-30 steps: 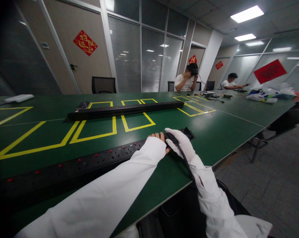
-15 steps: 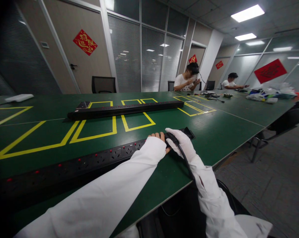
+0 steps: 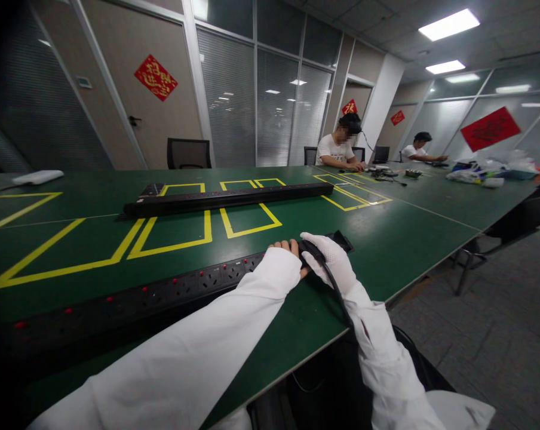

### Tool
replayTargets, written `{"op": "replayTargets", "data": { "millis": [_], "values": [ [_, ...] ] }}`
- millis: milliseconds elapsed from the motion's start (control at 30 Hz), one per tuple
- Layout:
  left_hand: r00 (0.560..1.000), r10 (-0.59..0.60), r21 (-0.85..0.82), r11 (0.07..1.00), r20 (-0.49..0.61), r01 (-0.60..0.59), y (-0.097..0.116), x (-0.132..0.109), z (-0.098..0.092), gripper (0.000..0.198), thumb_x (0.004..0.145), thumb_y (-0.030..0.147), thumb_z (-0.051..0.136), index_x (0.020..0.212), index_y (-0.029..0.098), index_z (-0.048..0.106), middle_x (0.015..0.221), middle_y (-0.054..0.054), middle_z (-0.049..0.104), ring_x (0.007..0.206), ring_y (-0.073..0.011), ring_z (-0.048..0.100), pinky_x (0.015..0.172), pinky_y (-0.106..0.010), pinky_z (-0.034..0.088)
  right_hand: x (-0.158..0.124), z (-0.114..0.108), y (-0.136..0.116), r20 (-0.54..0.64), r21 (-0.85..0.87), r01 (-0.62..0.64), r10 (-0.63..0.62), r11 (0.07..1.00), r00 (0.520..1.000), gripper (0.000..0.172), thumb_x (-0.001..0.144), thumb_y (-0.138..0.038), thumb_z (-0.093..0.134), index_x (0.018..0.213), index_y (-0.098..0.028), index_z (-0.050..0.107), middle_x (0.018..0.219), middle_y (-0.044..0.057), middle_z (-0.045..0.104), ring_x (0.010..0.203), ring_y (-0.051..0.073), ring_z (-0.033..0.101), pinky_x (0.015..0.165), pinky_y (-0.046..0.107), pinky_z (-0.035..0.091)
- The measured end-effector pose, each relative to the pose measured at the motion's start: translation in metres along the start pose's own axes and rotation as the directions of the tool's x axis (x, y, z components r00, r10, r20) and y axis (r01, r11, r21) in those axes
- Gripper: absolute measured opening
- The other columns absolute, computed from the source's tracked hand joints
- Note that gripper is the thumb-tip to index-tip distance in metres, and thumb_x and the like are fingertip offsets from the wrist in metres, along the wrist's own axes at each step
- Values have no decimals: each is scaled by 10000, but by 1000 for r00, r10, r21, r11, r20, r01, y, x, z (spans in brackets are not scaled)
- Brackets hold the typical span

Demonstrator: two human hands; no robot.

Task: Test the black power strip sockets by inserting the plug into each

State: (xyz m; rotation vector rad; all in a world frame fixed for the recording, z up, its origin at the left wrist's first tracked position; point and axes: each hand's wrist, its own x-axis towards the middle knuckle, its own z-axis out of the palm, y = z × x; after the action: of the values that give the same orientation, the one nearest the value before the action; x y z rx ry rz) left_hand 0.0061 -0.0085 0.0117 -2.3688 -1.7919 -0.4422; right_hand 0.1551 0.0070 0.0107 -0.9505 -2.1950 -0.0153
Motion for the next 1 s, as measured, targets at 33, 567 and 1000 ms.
{"op": "replayTargets", "data": {
  "millis": [33, 567, 1000],
  "values": [
    [1000, -1, 1, 1000, 3, 1, 0, 0, 0, 684, 756, 489, 547, 1201, -14, 413, 1062, -228, 543, 905, -308, 511, 758, -405, 354, 0, 0, -1, -4, -11, 4, -4, 1000, 1000, 424, 843, -270, 526, 1259, -244, 452, 1240, 60, 530, 1110, 201, 514, 993, 373, 406],
    [999, -7, -14, 1000, 31, 8, 0, -1, -4, 671, 764, 478, 544, 1210, -4, 410, 1082, -225, 537, 916, -307, 506, 754, -403, 352, 0, -3, -5, -21, -42, 16, -17, 999, 1000, 412, 847, -311, 515, 1251, -242, 469, 1242, 69, 537, 1101, 221, 528, 973, 395, 424],
    [1000, -6, -4, 1000, 24, 6, 0, -1, -3, 694, 764, 486, 546, 1223, -14, 399, 1072, -231, 535, 912, -310, 508, 752, -407, 356, -2, -3, -3, -41, -70, 28, -31, 997, 999, 425, 841, -316, 523, 1256, -248, 467, 1226, 68, 549, 1087, 228, 533, 962, 408, 431]
  ]
}}
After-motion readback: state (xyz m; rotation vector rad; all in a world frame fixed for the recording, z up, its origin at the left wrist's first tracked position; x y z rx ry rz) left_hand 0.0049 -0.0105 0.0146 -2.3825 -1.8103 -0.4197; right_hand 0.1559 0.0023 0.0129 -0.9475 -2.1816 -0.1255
